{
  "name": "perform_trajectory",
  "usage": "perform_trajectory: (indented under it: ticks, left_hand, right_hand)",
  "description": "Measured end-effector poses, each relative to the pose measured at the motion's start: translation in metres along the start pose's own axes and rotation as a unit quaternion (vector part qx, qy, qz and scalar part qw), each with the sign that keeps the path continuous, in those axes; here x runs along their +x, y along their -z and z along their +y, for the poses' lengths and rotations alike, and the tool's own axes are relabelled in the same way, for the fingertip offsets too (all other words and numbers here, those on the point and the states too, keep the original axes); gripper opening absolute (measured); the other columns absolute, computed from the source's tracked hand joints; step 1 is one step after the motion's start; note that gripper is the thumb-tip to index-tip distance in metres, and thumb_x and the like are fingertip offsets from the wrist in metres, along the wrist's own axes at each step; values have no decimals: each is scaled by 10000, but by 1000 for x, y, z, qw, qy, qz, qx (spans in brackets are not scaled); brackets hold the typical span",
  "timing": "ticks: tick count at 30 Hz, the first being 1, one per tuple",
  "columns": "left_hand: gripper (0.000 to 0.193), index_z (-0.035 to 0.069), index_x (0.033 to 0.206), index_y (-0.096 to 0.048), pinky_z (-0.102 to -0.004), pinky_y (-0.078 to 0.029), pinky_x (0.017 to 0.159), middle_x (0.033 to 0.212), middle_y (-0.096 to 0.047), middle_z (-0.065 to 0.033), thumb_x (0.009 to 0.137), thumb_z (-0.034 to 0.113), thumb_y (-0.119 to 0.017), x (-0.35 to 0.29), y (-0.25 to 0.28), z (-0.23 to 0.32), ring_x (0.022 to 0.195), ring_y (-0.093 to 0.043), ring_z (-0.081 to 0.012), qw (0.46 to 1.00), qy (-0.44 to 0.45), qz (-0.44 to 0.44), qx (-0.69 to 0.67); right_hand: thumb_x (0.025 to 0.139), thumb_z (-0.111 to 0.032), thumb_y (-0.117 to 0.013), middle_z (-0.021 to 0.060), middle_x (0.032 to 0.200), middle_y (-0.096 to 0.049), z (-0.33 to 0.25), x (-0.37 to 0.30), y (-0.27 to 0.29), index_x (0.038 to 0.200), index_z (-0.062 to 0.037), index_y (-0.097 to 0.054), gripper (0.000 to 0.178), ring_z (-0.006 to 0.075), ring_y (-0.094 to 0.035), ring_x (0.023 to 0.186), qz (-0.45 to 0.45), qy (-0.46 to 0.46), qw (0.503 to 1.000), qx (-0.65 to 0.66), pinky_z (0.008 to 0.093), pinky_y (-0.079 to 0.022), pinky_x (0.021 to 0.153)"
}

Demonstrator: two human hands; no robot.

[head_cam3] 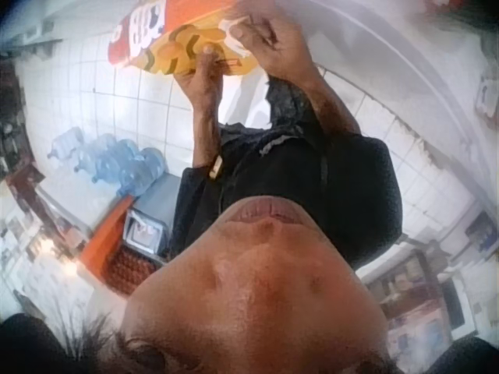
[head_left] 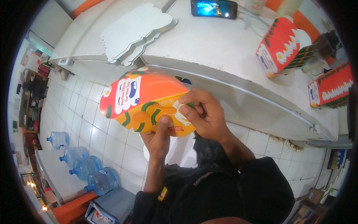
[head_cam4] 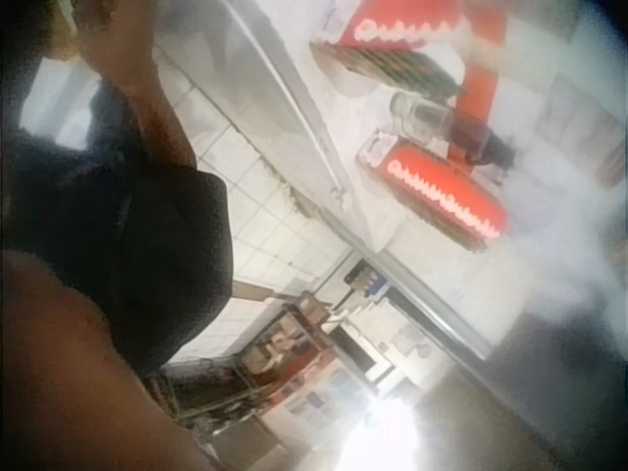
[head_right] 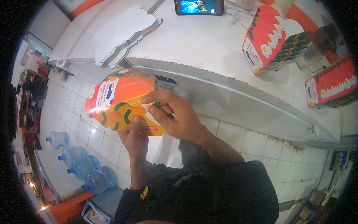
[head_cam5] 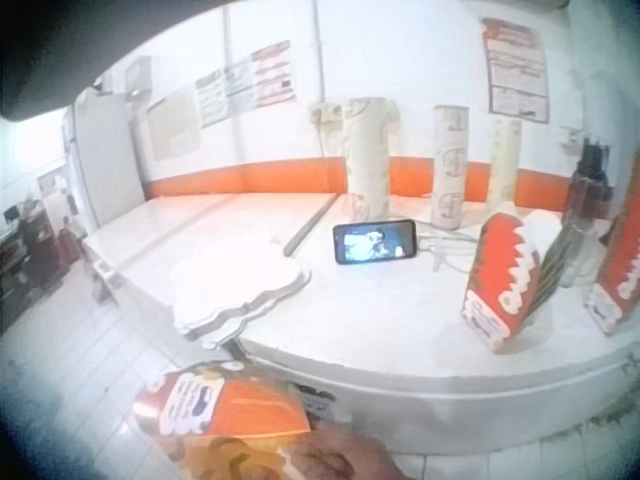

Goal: The person repeatedly folds flat, colorful cardboard pieces into small, house-shaped boxes. They manipulate the flaps and edges by hand to form the structure, then place the finished boxes onto a stack on the counter. The process is repeated multiple times throughout the clip.

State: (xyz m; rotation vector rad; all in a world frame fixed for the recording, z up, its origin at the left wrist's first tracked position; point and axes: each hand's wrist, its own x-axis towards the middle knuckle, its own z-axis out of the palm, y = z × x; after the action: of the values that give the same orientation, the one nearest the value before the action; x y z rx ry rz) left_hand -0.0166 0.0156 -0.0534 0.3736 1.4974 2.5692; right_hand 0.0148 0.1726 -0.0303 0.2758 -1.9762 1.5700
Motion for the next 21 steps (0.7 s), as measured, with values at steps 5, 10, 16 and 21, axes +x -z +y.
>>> perform_trajectory:
  ticks: [5, 10, 16, 21]
  left_hand:
    - [340, 8, 1186, -516, -283, -538, 817, 1074, -624, -76, 910, 157, -648, 5, -4, 5, 948, -637, -155, 999, -51, 7, 17]
    - [346, 7, 1164, -521, -274, -544, 796, 1058, -628, -80, 896, 168, -669, 8, -9, 9, 942, -641, -153, 999, -38, 0, 25]
    - [347, 3, 1151, -524, -293, -559, 795, 1068, -647, -108, 875, 135, -689, 11, -5, 21, 922, -668, -189, 993, -74, 42, 78]
    - [444, -27, 1182, -507, -318, -546, 827, 1086, -647, -132, 800, 42, -725, 23, -11, 43, 961, -661, -210, 986, -47, -64, 146]
  right_hand:
    - [876, -38, -632, -59, 651, -373, 7, 0, -3, 1164, -62, -569, 296, 32, -306, 560, 43, -12, 995, 94, 207, -278, 506]
    - [903, -97, -635, -17, 726, -505, 14, -20, -10, 1126, -48, -548, 245, 49, -464, 621, 49, 47, 997, 36, 185, -367, 542]
    - [878, -221, -697, 29, 835, -554, 24, -19, -4, 1099, -33, -544, 328, 98, -562, 747, 80, 71, 994, 24, 208, -441, 634]
    - [808, -294, -763, 55, 905, -563, 10, -10, 32, 1162, -36, -552, 485, 130, -576, 890, 56, 32, 997, 49, 275, -464, 808]
